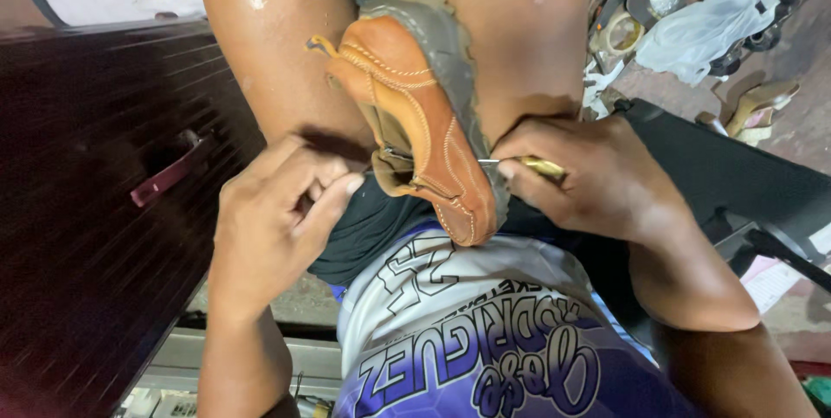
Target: The person sews a brown shoe using a needle and thread, repeatedly pulling the thread through the shoe's upper while holding it on their lap. The hands guide the needle and thread to stitch along the shoe's edge.
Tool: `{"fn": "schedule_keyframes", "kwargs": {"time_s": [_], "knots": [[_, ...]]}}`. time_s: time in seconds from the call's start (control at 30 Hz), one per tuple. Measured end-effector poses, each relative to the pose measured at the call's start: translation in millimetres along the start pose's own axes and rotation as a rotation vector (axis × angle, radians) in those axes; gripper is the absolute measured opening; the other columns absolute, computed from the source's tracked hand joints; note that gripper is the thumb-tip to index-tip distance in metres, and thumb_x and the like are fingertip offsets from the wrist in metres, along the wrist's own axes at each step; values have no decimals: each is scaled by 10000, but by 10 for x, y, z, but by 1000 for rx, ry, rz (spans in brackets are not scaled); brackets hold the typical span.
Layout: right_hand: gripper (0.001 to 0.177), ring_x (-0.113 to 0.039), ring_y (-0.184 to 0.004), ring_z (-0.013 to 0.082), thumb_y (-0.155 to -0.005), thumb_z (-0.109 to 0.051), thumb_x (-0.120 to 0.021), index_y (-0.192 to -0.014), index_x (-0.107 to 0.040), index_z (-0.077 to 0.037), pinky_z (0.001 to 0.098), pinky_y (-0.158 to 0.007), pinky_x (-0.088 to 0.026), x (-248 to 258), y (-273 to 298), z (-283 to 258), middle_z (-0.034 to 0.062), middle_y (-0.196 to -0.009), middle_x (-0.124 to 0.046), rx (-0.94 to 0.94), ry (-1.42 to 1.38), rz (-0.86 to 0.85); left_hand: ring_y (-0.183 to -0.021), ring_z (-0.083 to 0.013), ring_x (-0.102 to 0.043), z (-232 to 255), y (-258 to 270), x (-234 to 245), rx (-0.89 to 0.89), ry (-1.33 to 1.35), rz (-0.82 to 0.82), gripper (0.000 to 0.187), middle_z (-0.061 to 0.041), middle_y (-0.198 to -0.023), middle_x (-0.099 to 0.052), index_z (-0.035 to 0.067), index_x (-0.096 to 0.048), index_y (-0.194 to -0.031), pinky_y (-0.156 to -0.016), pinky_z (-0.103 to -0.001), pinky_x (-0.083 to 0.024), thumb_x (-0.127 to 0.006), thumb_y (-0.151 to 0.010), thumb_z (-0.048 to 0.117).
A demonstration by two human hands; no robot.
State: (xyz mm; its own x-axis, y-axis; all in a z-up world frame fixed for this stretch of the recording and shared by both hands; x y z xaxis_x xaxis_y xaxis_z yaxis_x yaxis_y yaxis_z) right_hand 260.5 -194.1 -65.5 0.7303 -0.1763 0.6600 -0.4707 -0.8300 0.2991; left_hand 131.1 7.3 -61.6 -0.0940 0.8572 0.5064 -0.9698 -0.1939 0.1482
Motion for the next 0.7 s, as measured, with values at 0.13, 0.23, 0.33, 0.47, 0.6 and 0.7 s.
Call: {"fn": "schedule_keyframes", "kwargs": {"time_s": [0.13, 0.23, 0.33, 0.47, 0.6, 0.7], "knots": [[118, -722, -727, 267, -898, -195, -738, -983, -700, -122, 388, -620, -565, -13, -26, -116, 65, -874, -744, 57, 84, 32, -698, -86, -578, -152, -24, -169, 239, 1225, -112, 72, -124, -959, -710, 77, -642, -974, -655, -265, -470, -621, -974, 146], [117, -720, -713, 257, -905, -191, -728, -985, -696, -111, 383, -611, -561, -43, -14, -114, 55, -876, -742, 64, 74, 14, -593, -185, -474, -461, -35, -359, 605, 686, -104, 190, -128, -749, -598, 27, -714, -1012, -522, -301, -371, -567, -1032, 145], [96, -717, -713, 251, -922, -176, -712, -975, -687, -99, 379, -612, -557, -49, -57, -139, 47, -881, -738, 88, 58, 18, -660, -276, -650, -187, -293, -356, 275, 64, -146, 137, -170, -780, -649, 27, -652, -1049, -654, -370, -507, -564, -1028, 129], [79, -718, -730, 243, -924, -149, -693, -968, -676, -85, 373, -611, -557, -77, -55, -168, 38, -917, -732, 134, 64, 37, -886, -424, -671, 19, -506, -547, 5, -93, -288, 103, -211, -895, -699, 27, -686, -942, -790, -497, -515, -671, -902, 121], [93, -716, -739, 216, -935, -141, -693, -994, -673, -71, 346, -645, -571, -132, -18, -163, 38, -951, -716, 162, 62, 49, -873, -386, -686, -161, -564, -739, 117, -104, -492, 134, -176, -903, -731, 70, -742, -928, -776, -486, -530, -698, -838, 159], [108, -717, -770, 216, -931, -134, -695, -1012, -673, -66, 339, -666, -569, -134, 16, -172, 43, -977, -711, 199, 108, 96, -886, -373, -693, -176, -598, -805, 142, -98, -525, 187, -158, -932, -745, 93, -756, -965, -762, -475, -533, -714, -807, 184]]}}
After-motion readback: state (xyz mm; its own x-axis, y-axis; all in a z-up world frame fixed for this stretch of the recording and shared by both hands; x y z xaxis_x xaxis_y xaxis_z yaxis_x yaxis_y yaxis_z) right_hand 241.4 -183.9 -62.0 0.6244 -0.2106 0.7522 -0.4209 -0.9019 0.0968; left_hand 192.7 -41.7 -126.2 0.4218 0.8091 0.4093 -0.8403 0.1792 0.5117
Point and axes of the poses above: each hand's wrist, its own y-axis away from the middle knuckle, its own x-axis out of the back of the hand, z = x × y, the point moved 10 cm from there along -y, towards the middle knuckle
